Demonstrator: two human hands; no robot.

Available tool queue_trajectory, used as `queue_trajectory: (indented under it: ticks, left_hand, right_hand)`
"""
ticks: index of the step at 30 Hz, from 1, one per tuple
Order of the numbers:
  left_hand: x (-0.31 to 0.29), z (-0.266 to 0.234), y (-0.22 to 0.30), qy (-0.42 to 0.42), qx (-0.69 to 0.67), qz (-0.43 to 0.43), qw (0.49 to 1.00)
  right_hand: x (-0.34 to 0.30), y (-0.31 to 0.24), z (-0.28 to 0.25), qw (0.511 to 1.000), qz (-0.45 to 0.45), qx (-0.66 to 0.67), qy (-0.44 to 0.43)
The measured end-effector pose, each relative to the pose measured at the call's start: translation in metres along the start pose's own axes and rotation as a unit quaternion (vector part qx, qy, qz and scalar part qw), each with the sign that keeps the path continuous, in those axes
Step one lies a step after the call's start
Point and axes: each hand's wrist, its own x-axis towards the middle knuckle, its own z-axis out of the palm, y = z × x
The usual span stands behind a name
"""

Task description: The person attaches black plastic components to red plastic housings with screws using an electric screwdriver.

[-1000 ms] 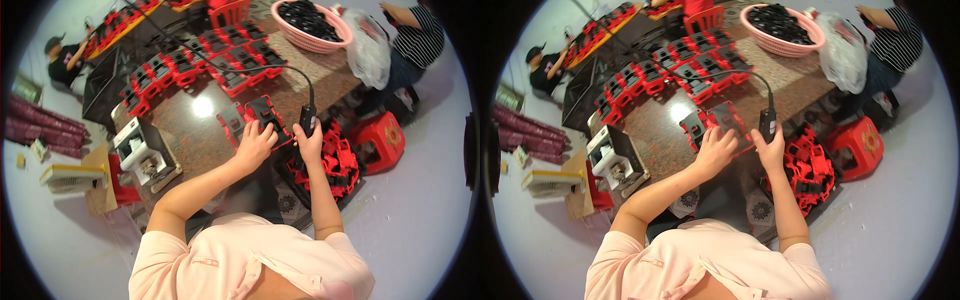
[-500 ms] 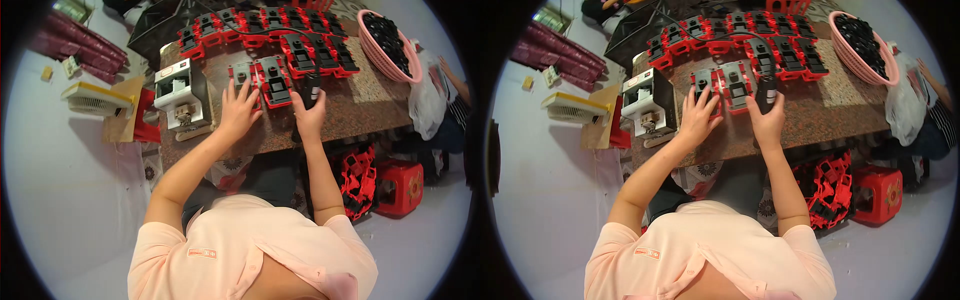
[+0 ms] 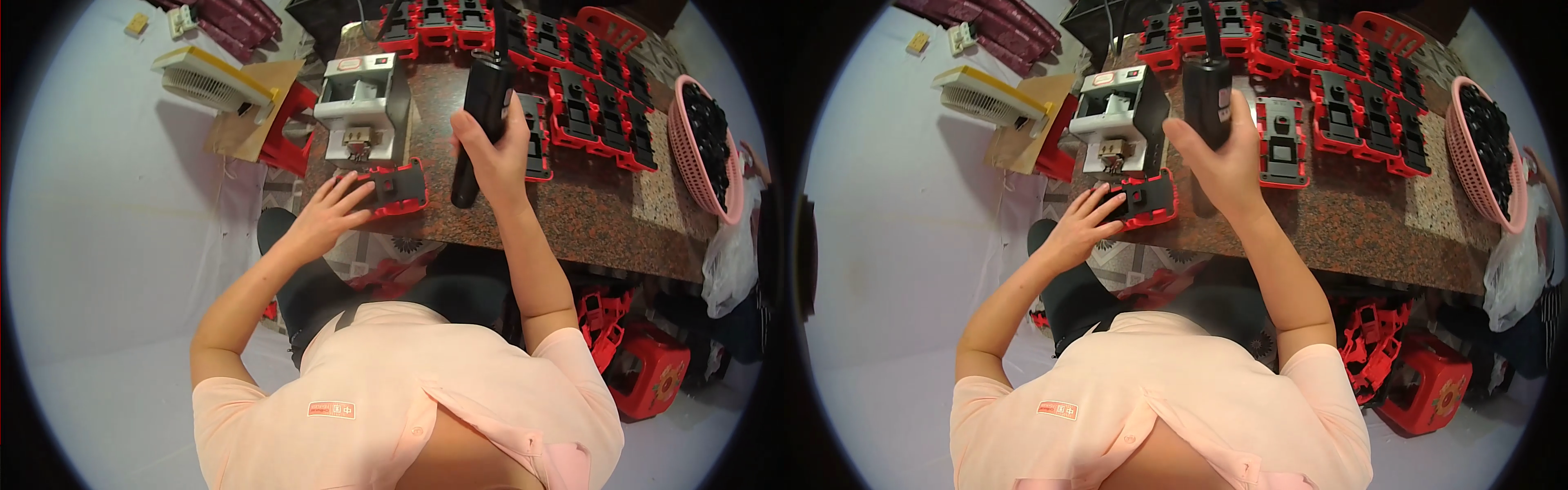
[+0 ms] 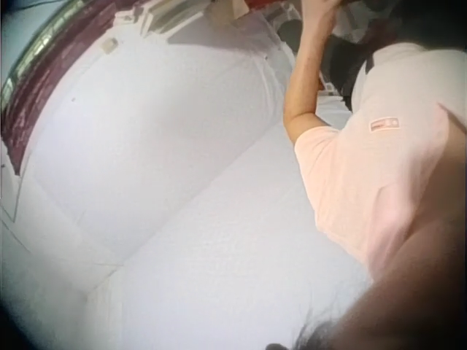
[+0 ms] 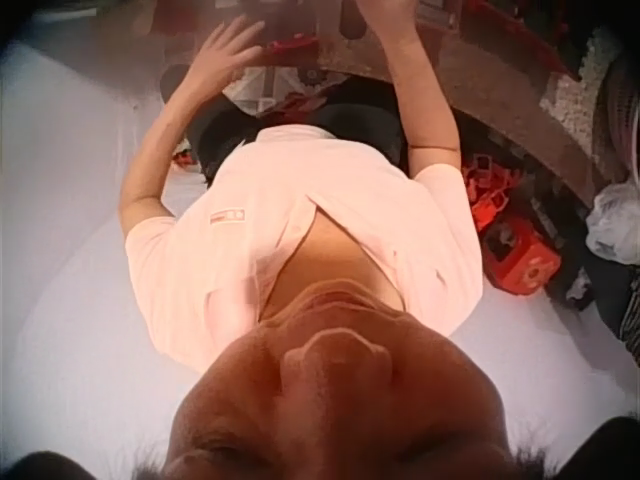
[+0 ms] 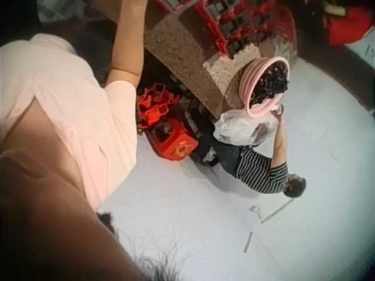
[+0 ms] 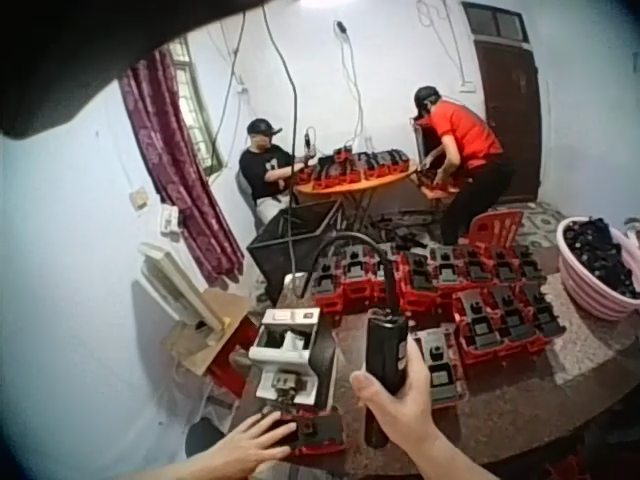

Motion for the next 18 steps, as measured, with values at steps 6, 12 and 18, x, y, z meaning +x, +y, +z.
queue_trajectory:
  ticks: [6, 12, 18]
  left_hand:
    - [-0.012, -0.002, 0.010, 0.037, -0.038, -0.098, 0.994]
    - [0.034, 0.029, 0.042, 0.192, -0.096, -0.235, 0.948]
    - [0.023, 0.047, 0.025, 0.212, -0.077, -0.198, 0.954]
  right_hand:
    - [0.032, 0.034, 0.076, 0.969, -0.165, 0.182, 0.000]
    - [0.046, 0.090, 0.124, 0.968, -0.227, 0.107, 0.005]
    - [0.036, 0.097, 0.140, 0.975, -0.215, 0.048, -0.013]
